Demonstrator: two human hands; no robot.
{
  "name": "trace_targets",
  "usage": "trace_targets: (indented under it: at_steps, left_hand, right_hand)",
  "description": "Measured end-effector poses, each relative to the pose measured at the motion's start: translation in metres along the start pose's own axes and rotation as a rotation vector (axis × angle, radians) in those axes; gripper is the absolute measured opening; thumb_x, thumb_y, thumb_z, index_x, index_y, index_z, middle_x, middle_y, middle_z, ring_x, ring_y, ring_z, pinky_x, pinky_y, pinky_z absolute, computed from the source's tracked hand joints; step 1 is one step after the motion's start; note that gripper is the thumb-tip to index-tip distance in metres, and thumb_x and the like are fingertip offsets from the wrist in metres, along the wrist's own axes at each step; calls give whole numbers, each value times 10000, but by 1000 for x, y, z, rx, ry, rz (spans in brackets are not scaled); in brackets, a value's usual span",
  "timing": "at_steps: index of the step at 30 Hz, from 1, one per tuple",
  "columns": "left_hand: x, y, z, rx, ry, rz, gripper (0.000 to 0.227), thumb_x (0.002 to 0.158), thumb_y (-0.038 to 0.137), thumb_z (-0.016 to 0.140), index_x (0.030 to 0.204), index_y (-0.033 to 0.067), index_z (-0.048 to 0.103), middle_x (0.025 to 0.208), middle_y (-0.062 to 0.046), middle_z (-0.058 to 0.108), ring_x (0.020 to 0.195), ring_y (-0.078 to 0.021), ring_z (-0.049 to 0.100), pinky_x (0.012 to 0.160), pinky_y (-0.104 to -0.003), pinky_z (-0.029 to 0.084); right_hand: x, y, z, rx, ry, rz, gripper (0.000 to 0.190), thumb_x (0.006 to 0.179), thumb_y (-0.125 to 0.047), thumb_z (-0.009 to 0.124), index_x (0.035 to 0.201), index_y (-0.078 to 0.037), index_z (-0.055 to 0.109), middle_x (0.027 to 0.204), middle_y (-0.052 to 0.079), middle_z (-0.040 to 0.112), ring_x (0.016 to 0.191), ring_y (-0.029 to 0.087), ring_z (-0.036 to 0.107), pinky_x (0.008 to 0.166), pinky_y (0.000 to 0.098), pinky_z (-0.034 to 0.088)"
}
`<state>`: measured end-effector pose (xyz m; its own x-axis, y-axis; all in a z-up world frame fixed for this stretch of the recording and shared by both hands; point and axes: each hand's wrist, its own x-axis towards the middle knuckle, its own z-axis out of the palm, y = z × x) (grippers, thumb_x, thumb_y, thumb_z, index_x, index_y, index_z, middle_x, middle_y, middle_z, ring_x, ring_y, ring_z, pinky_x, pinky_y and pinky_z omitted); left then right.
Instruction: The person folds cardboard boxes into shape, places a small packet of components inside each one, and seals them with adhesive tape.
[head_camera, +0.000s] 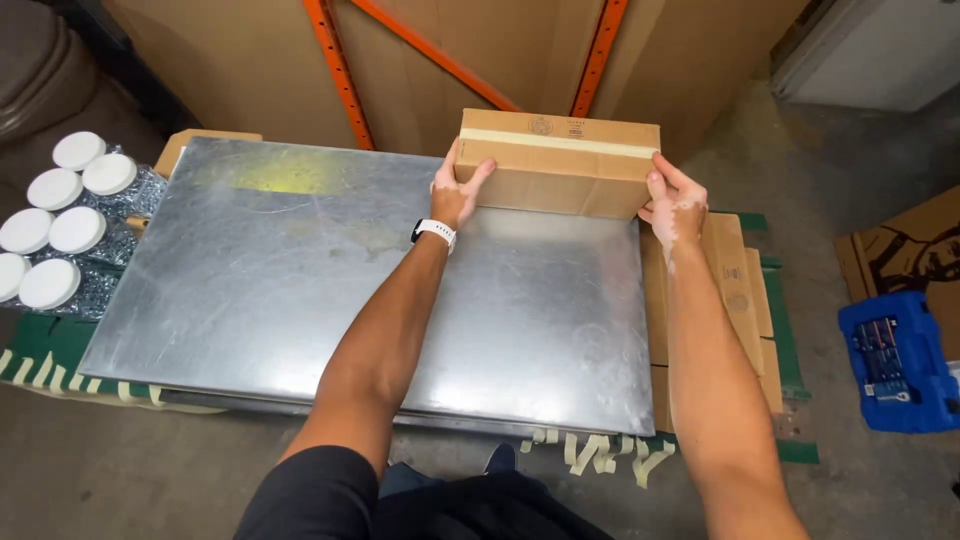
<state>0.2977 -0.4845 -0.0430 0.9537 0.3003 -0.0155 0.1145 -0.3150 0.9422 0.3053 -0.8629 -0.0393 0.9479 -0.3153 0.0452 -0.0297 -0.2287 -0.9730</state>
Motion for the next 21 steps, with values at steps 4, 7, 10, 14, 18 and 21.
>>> trace_targets:
  at_steps: [4,7,10,14,18,21]
  left_hand:
    - [6,2,0,7,-19,-33,1051,846,860,841,1714,384,488,1625,-51,688,1535,-304,615,1359,-449,460]
    - [9,0,-1,8,-33,-55,1070,844,876,828,1724,379,476,1639,-69,678,1549,-322,603,1363,-457,457]
    - [8,-8,2,38,-19,-95,1071,825,906,819,1713,409,484,1629,-29,687,1536,-290,617,1358,-435,466]
    - [-31,18,2,142,56,-216,1015,853,908,772,1710,440,494,1642,44,672,1527,-234,623,1370,-407,433]
    - [-89,-47,68,200,211,75,1094,965,727,814,1786,170,353,1711,-259,548,1559,-410,570,1365,-523,426]
    - [-158,-51,115,261,155,408,845,969,534,906,1666,181,584,1701,-264,538,1574,-462,513,1347,-562,361]
  right_hand:
    - [1,0,2,-40,0,18,346,1165,-288,747,1506,-348,738,1269,214,799,1001,447,808,824,519,730]
    - [-6,-7,0,-142,-9,3,375,1175,-311,733,1542,-382,706,1264,205,799,1024,398,807,826,469,731]
    - [-45,-44,-17,-240,-185,-43,575,1187,-288,664,1700,-341,409,1450,364,603,1269,489,649,1046,554,596]
    - [-118,-90,-64,-509,-329,30,882,1156,-437,617,1849,-368,76,1749,273,471,1615,482,414,1335,674,350]
    - [-68,126,-190,-762,-95,211,825,1085,-760,664,1756,-308,504,1651,141,633,1561,429,520,1285,634,411]
    - [-115,191,-275,-979,113,428,676,953,-903,739,1416,-414,804,1369,46,825,1359,470,689,1089,686,561]
